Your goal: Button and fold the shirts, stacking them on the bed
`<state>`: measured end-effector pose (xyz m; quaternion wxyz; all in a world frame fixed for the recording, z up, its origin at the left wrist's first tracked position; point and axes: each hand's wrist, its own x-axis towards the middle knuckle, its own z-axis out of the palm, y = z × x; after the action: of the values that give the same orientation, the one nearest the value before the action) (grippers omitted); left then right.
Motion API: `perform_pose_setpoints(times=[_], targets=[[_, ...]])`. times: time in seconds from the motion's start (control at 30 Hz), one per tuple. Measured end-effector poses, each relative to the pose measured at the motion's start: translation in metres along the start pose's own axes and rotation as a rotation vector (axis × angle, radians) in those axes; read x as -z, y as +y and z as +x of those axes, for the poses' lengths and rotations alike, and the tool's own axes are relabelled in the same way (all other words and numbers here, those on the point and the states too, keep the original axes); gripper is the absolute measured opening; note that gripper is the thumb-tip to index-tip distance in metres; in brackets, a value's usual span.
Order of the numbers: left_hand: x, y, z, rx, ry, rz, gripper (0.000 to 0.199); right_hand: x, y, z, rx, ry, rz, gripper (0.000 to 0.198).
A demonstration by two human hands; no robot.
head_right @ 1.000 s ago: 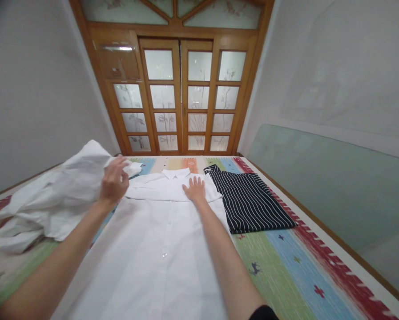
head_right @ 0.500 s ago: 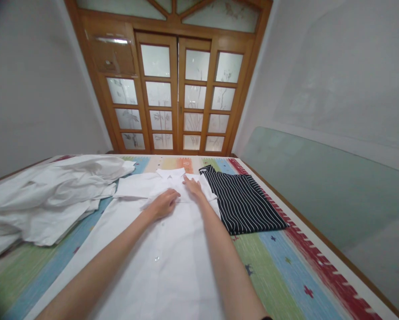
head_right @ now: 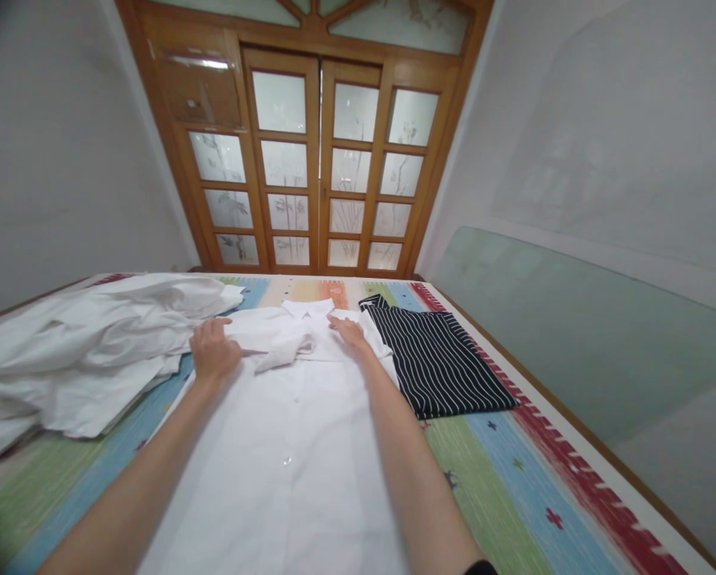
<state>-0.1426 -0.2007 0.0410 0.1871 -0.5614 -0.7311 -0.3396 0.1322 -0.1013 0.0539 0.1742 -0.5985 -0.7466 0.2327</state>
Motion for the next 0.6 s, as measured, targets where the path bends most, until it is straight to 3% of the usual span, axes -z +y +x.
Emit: perform_pose_setpoints(times=[0.1, 0.2, 0.37, 0.6], targets=[[-0.001, -0.027, -0.001, 0.162, -0.123, 0.006, 0.044, 0.000, -0.002, -0.001, -0.033, -0.015, 0.077, 0.060], [-0.008, -0.043, -0.003, 0.191, -0.212, -0.066, 0.033, -0.001, -0.003, -0.001, -0.052, -0.011, 0.078, 0.058], [-0.015, -0.049, -0.002, 0.079, -0.097, -0.150, 0.028, -0.008, 0.003, 0.002, -0.020, 0.030, 0.068, 0.052], [-0.017, -0.049, 0.000, 0.128, -0.033, -0.193, 0.011, -0.018, 0.013, 0.009, 0.047, 0.135, 0.078, 0.044]])
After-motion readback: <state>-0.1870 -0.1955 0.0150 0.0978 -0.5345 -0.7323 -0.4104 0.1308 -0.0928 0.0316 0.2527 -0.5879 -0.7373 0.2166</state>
